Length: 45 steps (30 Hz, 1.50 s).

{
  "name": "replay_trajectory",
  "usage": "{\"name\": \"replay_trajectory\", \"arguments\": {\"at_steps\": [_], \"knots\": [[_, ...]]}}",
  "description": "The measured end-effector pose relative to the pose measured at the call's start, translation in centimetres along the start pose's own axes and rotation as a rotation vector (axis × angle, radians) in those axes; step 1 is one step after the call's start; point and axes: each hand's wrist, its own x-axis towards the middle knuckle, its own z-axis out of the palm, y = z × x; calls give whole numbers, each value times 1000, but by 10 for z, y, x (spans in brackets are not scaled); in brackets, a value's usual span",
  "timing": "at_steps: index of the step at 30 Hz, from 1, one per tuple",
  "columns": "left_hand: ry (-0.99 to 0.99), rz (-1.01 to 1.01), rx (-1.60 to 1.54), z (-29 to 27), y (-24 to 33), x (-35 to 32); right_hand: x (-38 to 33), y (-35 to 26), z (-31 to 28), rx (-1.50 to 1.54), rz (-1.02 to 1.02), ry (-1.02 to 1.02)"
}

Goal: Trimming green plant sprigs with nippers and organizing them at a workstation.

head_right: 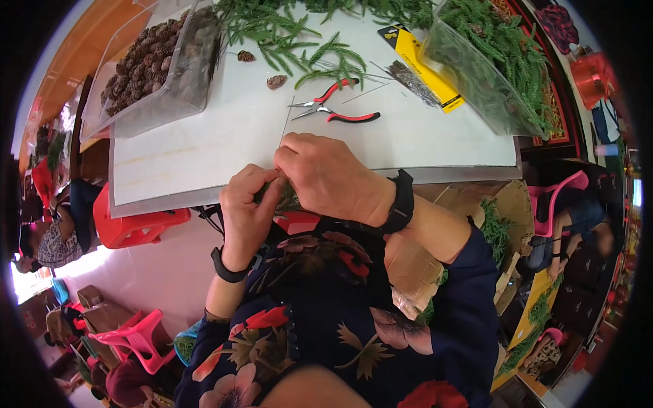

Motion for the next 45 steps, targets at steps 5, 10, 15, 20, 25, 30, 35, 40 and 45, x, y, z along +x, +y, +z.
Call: {"name": "replay_trajectory", "arguments": {"at_steps": [5,10,15,20,25,30,35,40,45], "knots": [[149,-86,-138,2,-2,4,-1,24,-6,-19,125,255],[242,-111,-199,-5,-5,9,-18,79,-24,-451,178,26],[256,-175,-324,-9,-5,8,-14,97,-13,-460,180,-129],[203,-377,-682,-13,-11,7,-8,80,-22,-114,391,71],[157,-398,-810,-16,-13,8,-9,75,-41,13,393,278],[-33,-408,-992,-20,-14,6,-15,36,-39,756,684,305],[-284,-343,-1130,-16,-7,7,-21,9,-22,1000,847,185],[-338,-259,-1134,-7,-20,11,-25,20,1,662,271,391],[-220,-323,-1083,-5,-12,13,-26,8,-3,711,228,334]]}}
